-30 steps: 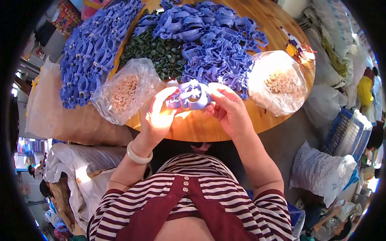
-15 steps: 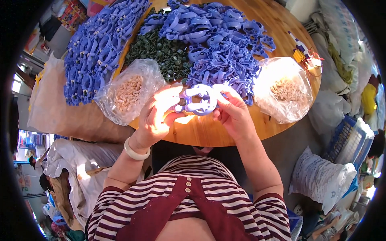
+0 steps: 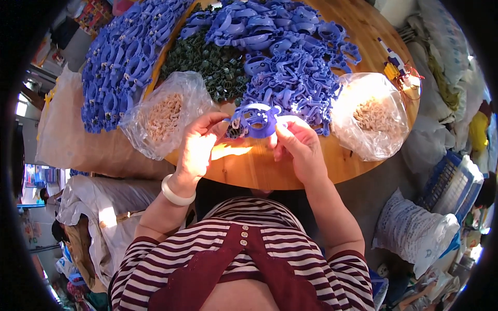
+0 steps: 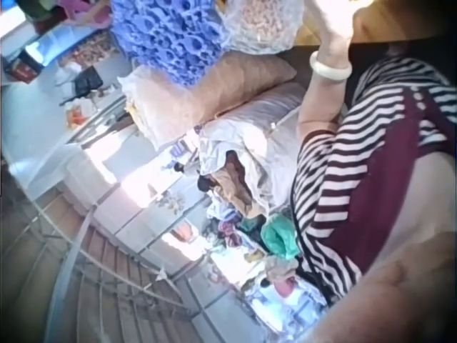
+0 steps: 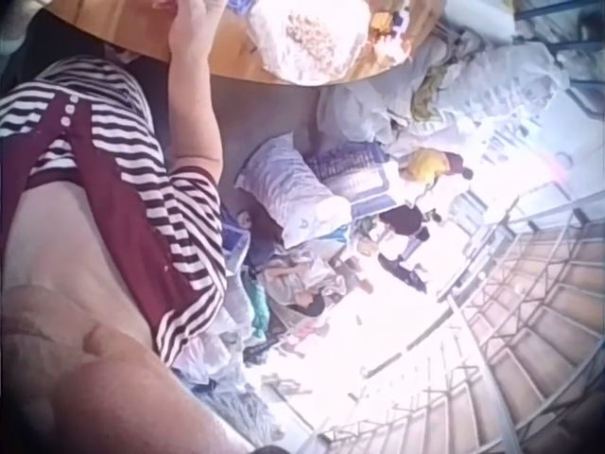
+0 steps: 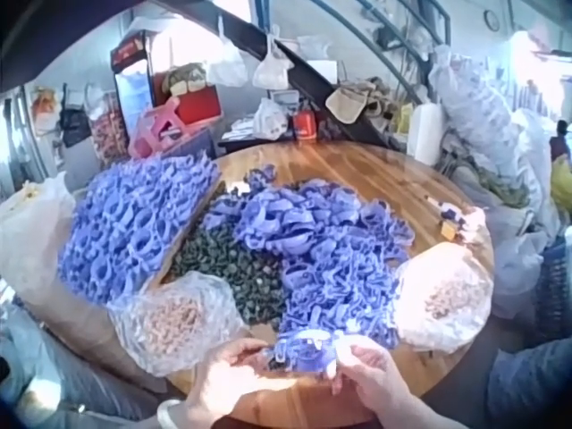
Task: Assembling small blue plastic toy components by hand at a workbench.
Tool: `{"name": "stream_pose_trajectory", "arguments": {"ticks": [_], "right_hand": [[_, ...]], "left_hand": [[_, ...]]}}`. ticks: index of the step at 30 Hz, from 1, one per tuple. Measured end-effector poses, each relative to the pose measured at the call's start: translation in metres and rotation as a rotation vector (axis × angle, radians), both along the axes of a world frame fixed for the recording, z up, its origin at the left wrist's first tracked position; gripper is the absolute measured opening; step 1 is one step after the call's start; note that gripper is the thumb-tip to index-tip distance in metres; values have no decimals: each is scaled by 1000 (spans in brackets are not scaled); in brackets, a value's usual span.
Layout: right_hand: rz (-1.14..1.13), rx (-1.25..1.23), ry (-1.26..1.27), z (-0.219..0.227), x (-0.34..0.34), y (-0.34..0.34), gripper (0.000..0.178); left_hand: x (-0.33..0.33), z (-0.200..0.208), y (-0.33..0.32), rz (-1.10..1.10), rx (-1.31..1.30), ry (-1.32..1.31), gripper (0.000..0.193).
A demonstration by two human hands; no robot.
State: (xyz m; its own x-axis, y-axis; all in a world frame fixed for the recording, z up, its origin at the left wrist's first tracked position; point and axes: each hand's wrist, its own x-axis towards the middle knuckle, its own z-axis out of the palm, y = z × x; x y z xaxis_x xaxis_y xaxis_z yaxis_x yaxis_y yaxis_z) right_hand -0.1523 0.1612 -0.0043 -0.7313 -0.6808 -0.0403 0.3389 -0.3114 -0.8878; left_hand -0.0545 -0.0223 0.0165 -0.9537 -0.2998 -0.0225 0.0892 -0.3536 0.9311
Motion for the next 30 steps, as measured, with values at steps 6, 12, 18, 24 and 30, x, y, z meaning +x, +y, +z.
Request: {"name": "stream_pose_trajectory", "arguments": {"ticks": [6,12,18,24,30], "right_hand": [[-36,145,161,2,1,-2,25],[-79,186,138,9,7,-4,28],[8,198,113,4,6,-1,32],[2,210,179,7,7,-2,30],[-21,162,156,6,10,-6,22]], "left_hand": [[2,-7,-3,-68,56,-147,20],[3,-7,-2,-72,19,-109,19],[6,0,2,-80,53,-80,20],[5,1,4,-66,-20,-109,21],[2,-11,4,-24,-93,-117,21]]}}
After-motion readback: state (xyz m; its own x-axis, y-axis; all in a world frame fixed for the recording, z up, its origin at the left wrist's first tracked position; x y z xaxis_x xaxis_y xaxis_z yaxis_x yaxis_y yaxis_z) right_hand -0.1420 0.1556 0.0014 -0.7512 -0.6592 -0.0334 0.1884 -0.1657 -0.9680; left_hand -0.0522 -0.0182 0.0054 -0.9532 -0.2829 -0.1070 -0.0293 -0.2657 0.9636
